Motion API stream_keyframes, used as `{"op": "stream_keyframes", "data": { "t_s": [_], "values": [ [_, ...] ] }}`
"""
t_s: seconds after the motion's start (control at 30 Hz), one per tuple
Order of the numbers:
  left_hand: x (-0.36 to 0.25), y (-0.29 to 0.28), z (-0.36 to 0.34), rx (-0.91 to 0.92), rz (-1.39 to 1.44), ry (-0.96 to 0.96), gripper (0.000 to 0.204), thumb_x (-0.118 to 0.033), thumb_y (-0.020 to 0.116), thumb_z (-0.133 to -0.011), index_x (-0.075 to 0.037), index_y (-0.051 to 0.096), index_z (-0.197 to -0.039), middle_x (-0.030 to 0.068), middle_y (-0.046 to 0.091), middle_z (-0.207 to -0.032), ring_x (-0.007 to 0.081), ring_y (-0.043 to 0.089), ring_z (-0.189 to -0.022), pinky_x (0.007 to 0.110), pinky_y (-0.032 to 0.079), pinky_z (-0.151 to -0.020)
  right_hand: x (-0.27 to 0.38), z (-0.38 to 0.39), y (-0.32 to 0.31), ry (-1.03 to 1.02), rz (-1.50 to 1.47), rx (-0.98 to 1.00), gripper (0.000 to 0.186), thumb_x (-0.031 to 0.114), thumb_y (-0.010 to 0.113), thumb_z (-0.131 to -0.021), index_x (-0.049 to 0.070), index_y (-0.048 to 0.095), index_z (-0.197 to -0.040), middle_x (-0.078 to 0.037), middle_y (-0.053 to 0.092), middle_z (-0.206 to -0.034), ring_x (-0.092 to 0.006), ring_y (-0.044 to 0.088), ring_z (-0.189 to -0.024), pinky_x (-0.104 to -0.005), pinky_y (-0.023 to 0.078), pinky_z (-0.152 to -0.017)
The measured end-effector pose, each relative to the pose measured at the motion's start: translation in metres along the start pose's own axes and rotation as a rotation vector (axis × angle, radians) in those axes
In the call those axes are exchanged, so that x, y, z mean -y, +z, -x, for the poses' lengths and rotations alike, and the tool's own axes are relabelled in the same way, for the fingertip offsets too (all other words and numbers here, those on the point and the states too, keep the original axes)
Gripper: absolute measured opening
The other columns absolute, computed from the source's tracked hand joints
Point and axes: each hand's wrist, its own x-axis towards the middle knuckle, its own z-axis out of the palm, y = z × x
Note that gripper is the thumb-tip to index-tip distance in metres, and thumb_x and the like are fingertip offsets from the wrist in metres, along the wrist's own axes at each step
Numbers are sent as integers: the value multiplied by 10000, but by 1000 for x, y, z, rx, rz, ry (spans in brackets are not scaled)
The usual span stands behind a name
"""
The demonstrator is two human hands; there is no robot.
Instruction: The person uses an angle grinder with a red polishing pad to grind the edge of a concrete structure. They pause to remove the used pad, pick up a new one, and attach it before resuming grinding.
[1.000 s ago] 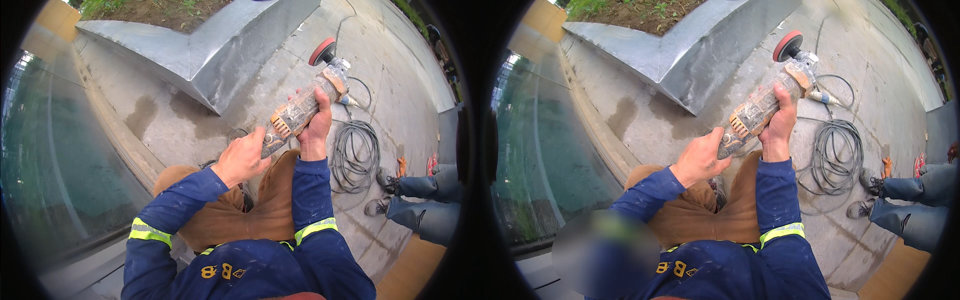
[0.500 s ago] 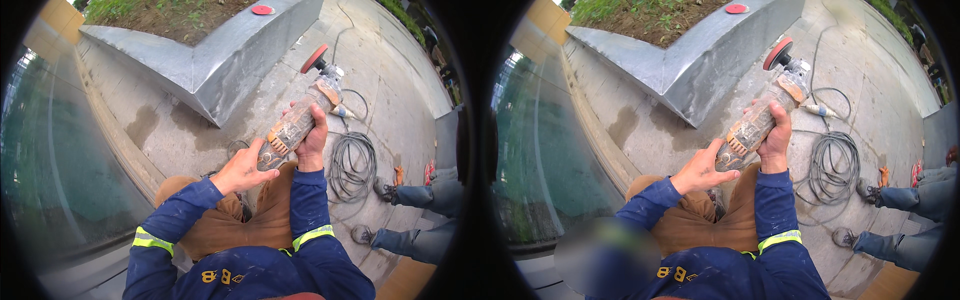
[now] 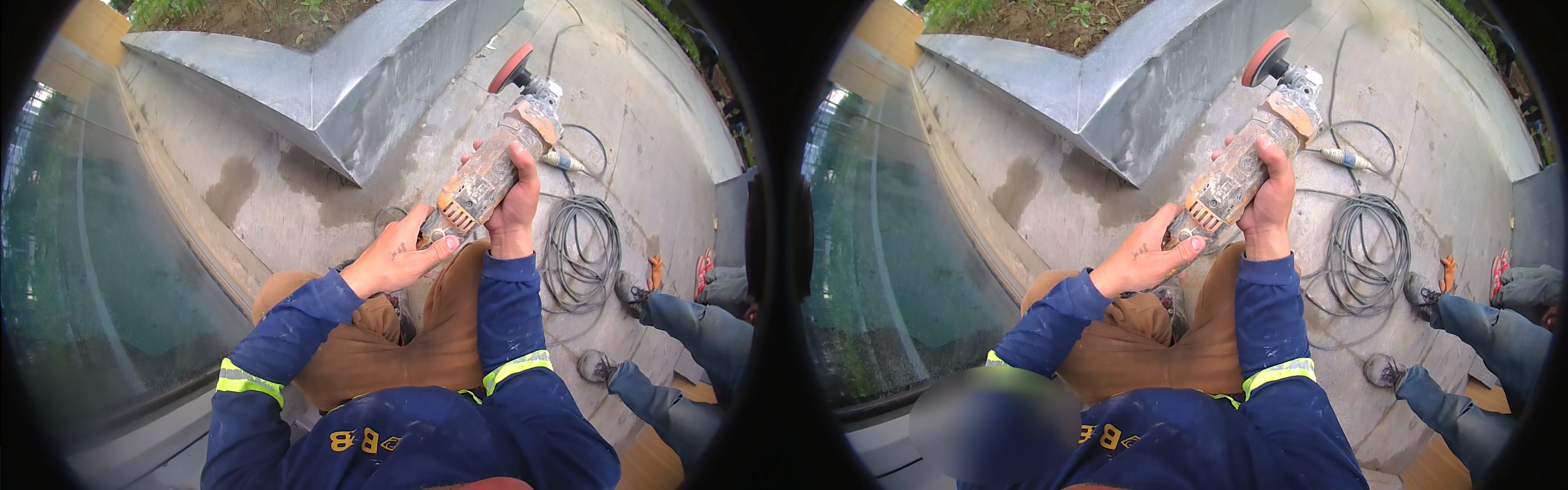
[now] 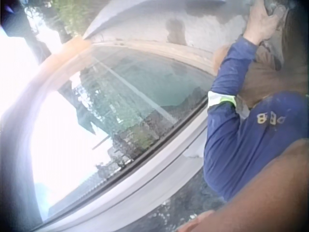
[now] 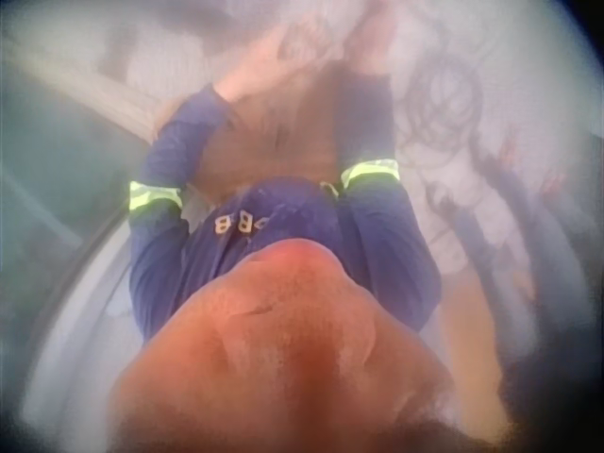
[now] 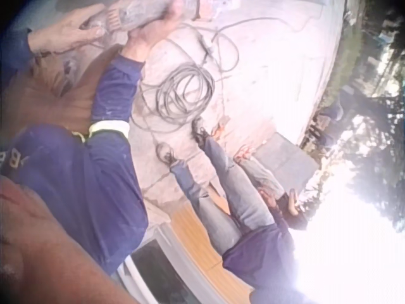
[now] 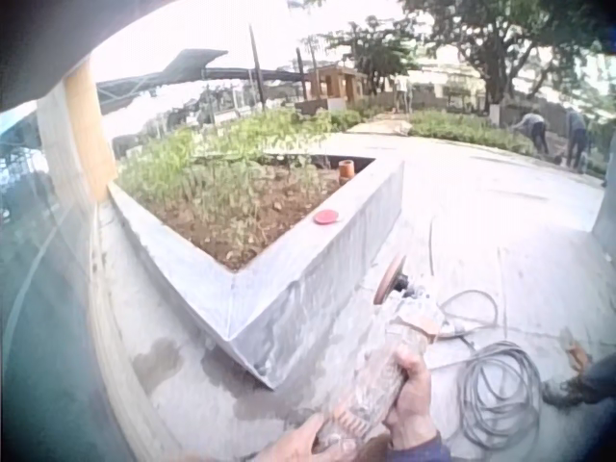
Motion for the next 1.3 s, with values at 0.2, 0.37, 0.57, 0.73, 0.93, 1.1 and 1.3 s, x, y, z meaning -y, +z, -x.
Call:
{"op": "stream_keyframes", "data": {
  "t_s": [0.2, 0.37, 0.57, 0.73, 0.93, 1.1, 1.3],
  "values": [
    [6, 0, 2, 22, 136, 36, 643, -462, 587, -993, 48, 414, -1345, 126, 613, -1005, 132, 633, -757, 305, 542, -618, 1, 5, 9, 37, -49, -1, 439, 308, 616, -887, -66, 576, -1113, -199, 658, -961, -312, 705, -820, -432, 612, -671],
    [4, -1, 4, 25, 140, 19, 638, -479, 557, -1005, 40, 426, -1353, 170, 663, -1028, 173, 668, -788, 340, 547, -671, 0, 5, 10, 19, -33, -15, 437, 310, 625, -885, -61, 578, -1111, -199, 658, -966, -314, 705, -821, -437, 612, -669],
    [3, -1, 6, 22, 146, 20, 622, -480, 562, -1003, 39, 441, -1324, 157, 660, -1003, 166, 665, -757, 335, 539, -660, -3, 3, 4, 17, -14, 13, 463, 335, 624, -898, -42, 548, -1156, -207, 651, -1021, -336, 706, -850, -464, 621, -690],
    [11, -1, 6, 7, 154, 44, 592, -478, 574, -997, 33, 462, -1275, 142, 658, -979, 161, 659, -741, 331, 536, -653, -4, 6, 11, 22, -42, 7, 404, 291, 620, -891, -38, 575, -1121, -191, 658, -981, -315, 707, -829, -454, 617, -665],
    [4, -3, 8, 66, 146, 0, 584, -476, 570, -1000, 28, 447, -1266, 101, 601, -981, 147, 649, -742, 308, 533, -642, -5, 7, 10, 23, -32, 0, 403, 286, 611, -895, -29, 567, -1141, -191, 658, -998, -316, 708, -838, -455, 618, -670],
    [19, -8, 3, -21, -20, 126, 585, -526, 536, -1001, 25, 515, -1197, 102, 629, -962, 134, 633, -773, 302, 525, -653, -10, 4, 2, 63, -11, 39, 508, 388, 627, -890, -18, 543, -1183, -215, 646, -1046, -348, 700, -875, -489, 613, -726],
    [8, -44, -14, -45, 208, 20, 496, -458, 450, -1055, 3, 566, -1197, 81, 630, -1009, 149, 628, -864, 302, 528, -745, -10, 9, 10, 90, -83, 82, 565, 437, 617, -891, -14, 526, -1219, -219, 637, -1067, -351, 697, -867, -495, 614, -721]
  ]
}}
